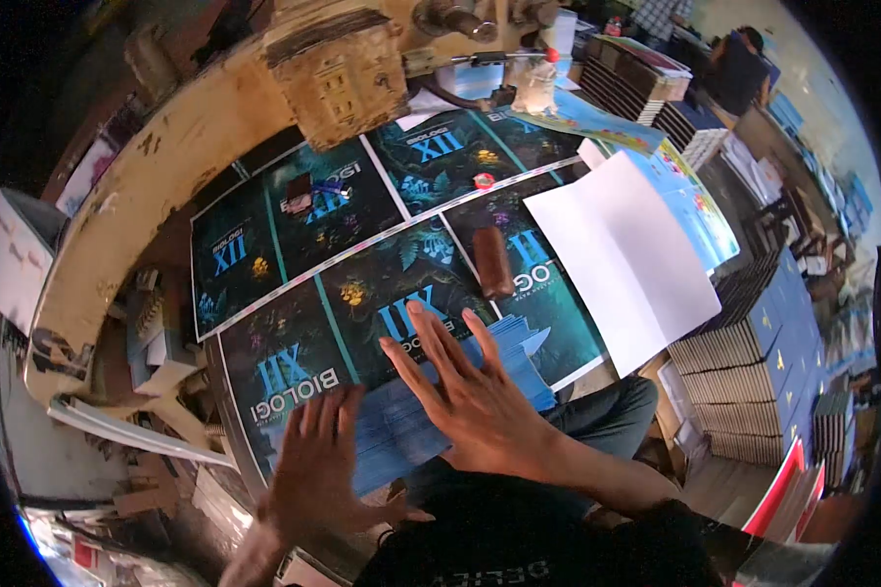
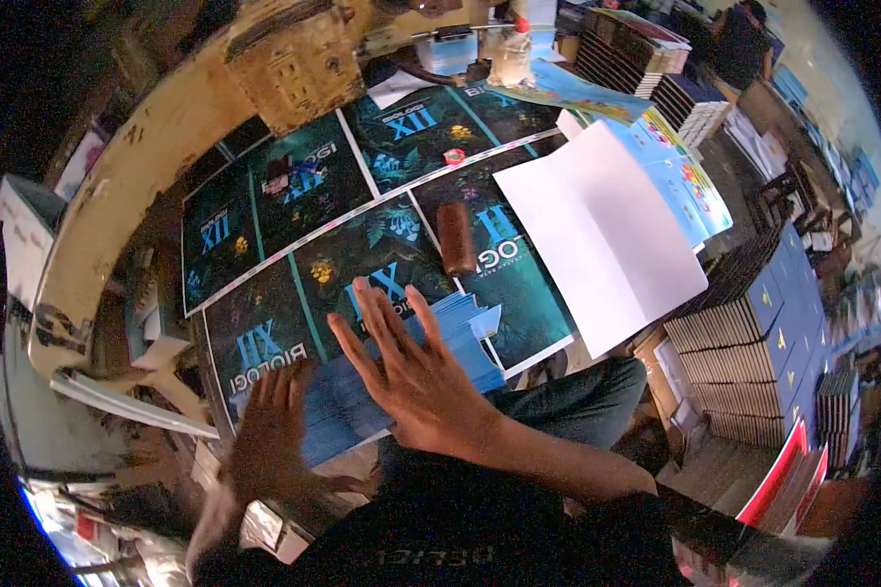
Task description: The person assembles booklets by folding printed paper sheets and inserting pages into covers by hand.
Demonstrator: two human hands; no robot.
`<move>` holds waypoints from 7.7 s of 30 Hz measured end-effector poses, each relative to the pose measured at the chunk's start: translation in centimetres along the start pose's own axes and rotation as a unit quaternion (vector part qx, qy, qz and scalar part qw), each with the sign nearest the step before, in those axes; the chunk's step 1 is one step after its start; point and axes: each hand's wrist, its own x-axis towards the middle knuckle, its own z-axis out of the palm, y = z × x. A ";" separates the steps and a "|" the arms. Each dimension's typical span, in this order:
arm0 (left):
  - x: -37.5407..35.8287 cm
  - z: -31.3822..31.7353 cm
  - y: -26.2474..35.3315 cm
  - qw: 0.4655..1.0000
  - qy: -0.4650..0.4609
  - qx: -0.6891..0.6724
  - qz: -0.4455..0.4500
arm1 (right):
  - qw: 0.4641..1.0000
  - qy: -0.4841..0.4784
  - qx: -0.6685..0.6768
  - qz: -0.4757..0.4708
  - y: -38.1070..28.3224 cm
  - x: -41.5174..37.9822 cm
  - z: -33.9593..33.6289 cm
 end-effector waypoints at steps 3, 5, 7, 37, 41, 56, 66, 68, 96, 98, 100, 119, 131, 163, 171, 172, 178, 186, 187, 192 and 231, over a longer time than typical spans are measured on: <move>-0.1 -0.1 -0.1 0.998 -0.010 -0.021 -0.057 | 0.997 -0.028 0.048 -0.045 1.4 0.5 1.0; 0.4 0.7 -1.4 0.995 -0.007 -0.082 -0.052 | 0.998 0.002 0.050 -0.040 1.1 0.3 1.4; 0.6 0.0 -2.0 0.997 0.012 -0.073 -0.026 | 0.998 -0.002 0.050 -0.033 0.7 0.2 0.7; -7.7 14.3 -13.0 0.885 0.216 -0.320 -0.260 | 0.797 0.274 0.532 0.078 6.6 -5.3 5.2; -8.1 15.0 -13.8 0.864 0.256 -0.327 -0.284 | 0.802 0.283 0.513 0.118 6.6 -5.7 7.7; 0.2 1.1 -9.4 0.899 0.313 -0.244 -0.185 | 0.850 0.242 0.416 0.215 7.2 -8.6 7.7; 6.0 3.3 1.3 0.995 0.088 0.033 0.017 | 0.857 0.180 0.445 0.187 8.2 -9.1 5.7; 5.8 4.8 -0.6 0.991 0.116 0.047 0.041 | 0.882 0.162 0.421 0.137 9.1 -9.4 5.6; 10.5 2.8 -4.2 0.959 0.045 0.033 0.276 | 0.907 0.122 0.355 0.191 -2.8 -16.2 13.3; 9.6 2.7 -3.6 0.962 0.038 0.048 0.266 | 0.901 0.105 0.371 0.198 -3.1 -15.0 9.6; 8.7 2.8 -3.3 0.965 0.035 0.066 0.252 | 0.896 0.087 0.387 0.200 -1.4 -13.2 5.7; 6.7 4.4 -2.4 0.983 0.107 0.018 0.146 | 0.743 -0.086 0.611 0.260 4.7 -2.9 1.2; 6.3 5.2 -2.9 0.977 0.158 0.010 0.145 | 0.668 -0.037 0.694 0.267 4.4 -3.4 2.6; 5.9 6.0 -3.0 0.975 0.184 -0.016 0.124 | 0.819 0.098 0.539 0.173 3.8 -3.8 2.1; 6.6 5.4 -2.9 0.969 0.178 0.001 0.168 | 0.807 -0.070 0.511 0.288 3.6 -3.3 -0.4; 6.6 5.4 -3.0 0.970 0.177 0.002 0.167 | 0.807 -0.070 0.511 0.287 3.6 -3.3 0.2; 6.0 5.8 -2.9 0.981 0.152 -0.009 0.122 | 0.852 -0.015 0.491 0.182 4.2 -3.4 0.8; 6.2 6.0 -3.1 0.975 0.170 0.027 0.143 | 0.841 -0.047 0.490 0.224 4.6 -4.3 0.6; 6.2 6.0 -3.1 0.975 0.167 0.021 0.142 | 0.825 -0.037 0.504 0.251 3.7 -3.6 -0.1; 6.4 5.6 -3.0 0.973 0.173 0.005 0.150 | 0.874 -0.005 0.465 0.141 4.1 -3.3 0.9; 6.2 6.2 -3.1 0.973 0.188 -0.022 0.130 | 0.874 0.026 0.469 0.124 3.7 -3.4 1.5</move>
